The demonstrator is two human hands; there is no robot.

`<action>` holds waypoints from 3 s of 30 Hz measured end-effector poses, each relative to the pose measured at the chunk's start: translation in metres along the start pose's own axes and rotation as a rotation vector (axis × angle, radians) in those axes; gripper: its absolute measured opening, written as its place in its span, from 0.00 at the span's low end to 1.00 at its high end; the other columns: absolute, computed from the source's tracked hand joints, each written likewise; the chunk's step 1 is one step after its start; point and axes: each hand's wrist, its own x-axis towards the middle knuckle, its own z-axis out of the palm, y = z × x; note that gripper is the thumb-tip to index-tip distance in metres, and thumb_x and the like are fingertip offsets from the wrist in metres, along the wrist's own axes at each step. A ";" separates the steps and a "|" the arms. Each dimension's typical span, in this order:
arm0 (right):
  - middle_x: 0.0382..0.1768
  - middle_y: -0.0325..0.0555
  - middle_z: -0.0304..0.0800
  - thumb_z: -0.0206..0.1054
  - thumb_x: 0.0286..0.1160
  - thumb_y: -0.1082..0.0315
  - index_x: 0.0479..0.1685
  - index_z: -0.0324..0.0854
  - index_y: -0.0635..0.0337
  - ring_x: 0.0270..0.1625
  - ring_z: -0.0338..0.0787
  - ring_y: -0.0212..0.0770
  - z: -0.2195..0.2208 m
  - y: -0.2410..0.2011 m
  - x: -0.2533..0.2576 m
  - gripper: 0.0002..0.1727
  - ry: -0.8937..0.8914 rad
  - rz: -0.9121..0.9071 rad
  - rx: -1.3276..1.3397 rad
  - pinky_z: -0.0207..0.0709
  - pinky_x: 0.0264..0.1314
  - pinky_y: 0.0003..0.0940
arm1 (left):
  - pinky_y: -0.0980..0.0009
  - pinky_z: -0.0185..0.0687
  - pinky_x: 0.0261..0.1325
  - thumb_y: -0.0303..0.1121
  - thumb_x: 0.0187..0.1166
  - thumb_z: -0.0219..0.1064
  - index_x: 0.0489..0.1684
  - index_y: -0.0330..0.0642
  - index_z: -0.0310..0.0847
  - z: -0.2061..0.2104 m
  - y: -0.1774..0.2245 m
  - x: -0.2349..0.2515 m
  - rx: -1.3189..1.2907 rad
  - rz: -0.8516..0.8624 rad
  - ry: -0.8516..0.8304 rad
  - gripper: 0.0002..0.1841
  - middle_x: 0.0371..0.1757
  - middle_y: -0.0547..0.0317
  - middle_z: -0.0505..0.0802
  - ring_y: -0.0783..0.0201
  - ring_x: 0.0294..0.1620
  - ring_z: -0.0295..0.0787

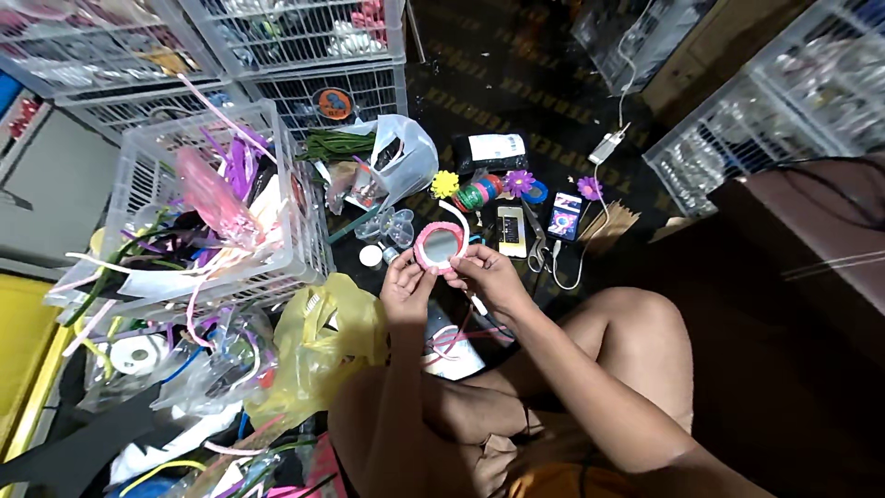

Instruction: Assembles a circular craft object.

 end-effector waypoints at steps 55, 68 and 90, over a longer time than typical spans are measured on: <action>0.78 0.68 0.73 0.73 0.76 0.46 0.83 0.71 0.61 0.79 0.73 0.68 -0.072 0.130 0.030 0.40 0.228 0.239 -1.188 0.65 0.79 0.65 | 0.64 0.92 0.44 0.22 0.86 0.61 0.77 0.44 0.74 -0.009 0.009 0.007 -0.101 -0.226 0.185 0.21 0.49 0.54 0.92 0.64 0.41 0.93; 0.47 0.42 0.91 0.62 0.88 0.63 0.65 0.75 0.62 0.35 0.89 0.30 -0.090 0.017 0.011 0.16 0.202 -0.154 -0.399 0.86 0.40 0.29 | 0.64 0.89 0.52 0.27 0.88 0.59 0.74 0.39 0.75 -0.018 -0.006 0.007 0.070 -0.204 -0.036 0.18 0.55 0.53 0.92 0.66 0.47 0.91; 0.47 0.47 0.89 0.75 0.72 0.70 0.67 0.73 0.58 0.43 0.89 0.35 -0.040 -0.009 0.010 0.25 -0.061 -0.214 -0.706 0.85 0.48 0.37 | 0.69 0.83 0.34 0.32 0.83 0.69 0.58 0.38 0.84 0.012 -0.016 0.000 0.376 -0.209 -0.107 0.12 0.32 0.57 0.94 0.70 0.26 0.86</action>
